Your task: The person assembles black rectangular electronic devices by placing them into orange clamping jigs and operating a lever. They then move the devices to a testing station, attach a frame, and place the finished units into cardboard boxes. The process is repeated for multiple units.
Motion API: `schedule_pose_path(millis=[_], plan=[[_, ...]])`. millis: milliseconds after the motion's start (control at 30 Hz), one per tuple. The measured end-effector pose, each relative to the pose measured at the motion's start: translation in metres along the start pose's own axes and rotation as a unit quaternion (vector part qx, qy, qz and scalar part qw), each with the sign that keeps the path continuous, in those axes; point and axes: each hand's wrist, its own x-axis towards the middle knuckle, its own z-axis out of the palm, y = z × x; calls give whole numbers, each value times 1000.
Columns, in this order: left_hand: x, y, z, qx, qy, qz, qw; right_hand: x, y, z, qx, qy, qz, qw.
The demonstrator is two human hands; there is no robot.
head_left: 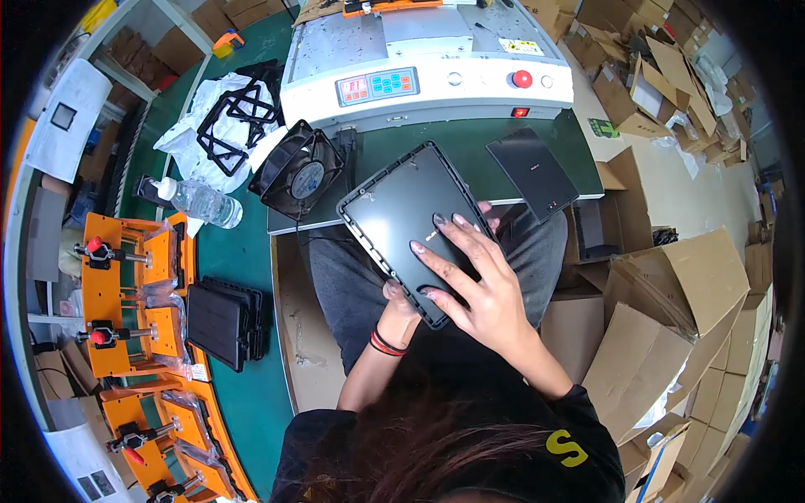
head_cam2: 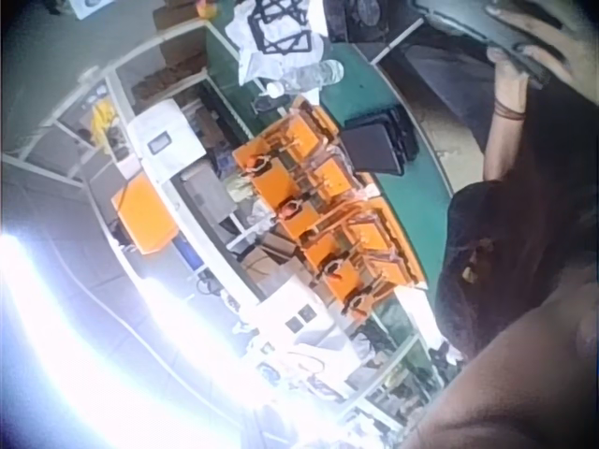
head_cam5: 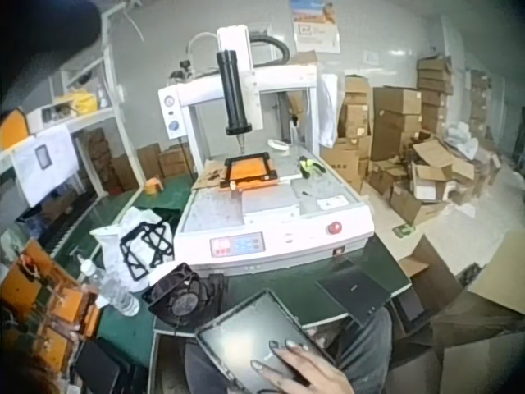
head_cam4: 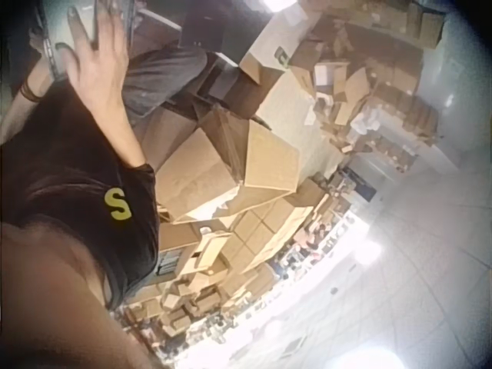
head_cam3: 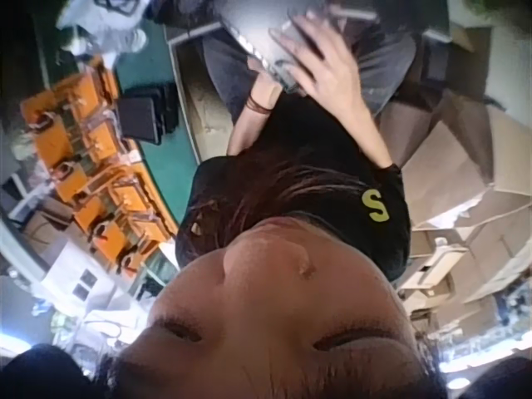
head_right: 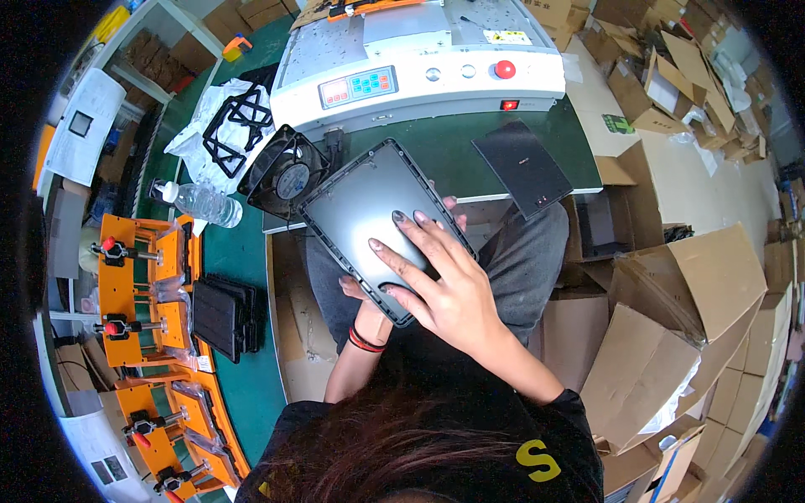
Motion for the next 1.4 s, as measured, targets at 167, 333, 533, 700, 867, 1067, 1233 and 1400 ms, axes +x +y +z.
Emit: schedule_pose_path(millis=[167,333,533,700,867,1067,1233,1400], plan=[[-31,5,-3,27,41,-53,997,-4,-11,-8,-40,-42,-13,998],[-56,12,1,49,86,-60,993,-3,-23,-11,-45,-81,-32,995],[-61,34,23,45,151,68,985,35,-35,-6,16,-175,-117,977],[-80,108,45,41,201,260,944,29,-57,0,95,-30,-63,993],[-125,153,50,125,231,275,925,19,-117,74,448,-175,-5,877],[-183,225,45,246,417,291,825,47,-158,130,691,-191,180,674],[-218,335,-11,611,494,610,100,83,-162,159,674,-177,158,700],[-266,453,-57,863,289,386,-149,92,-161,168,604,-193,124,763]])
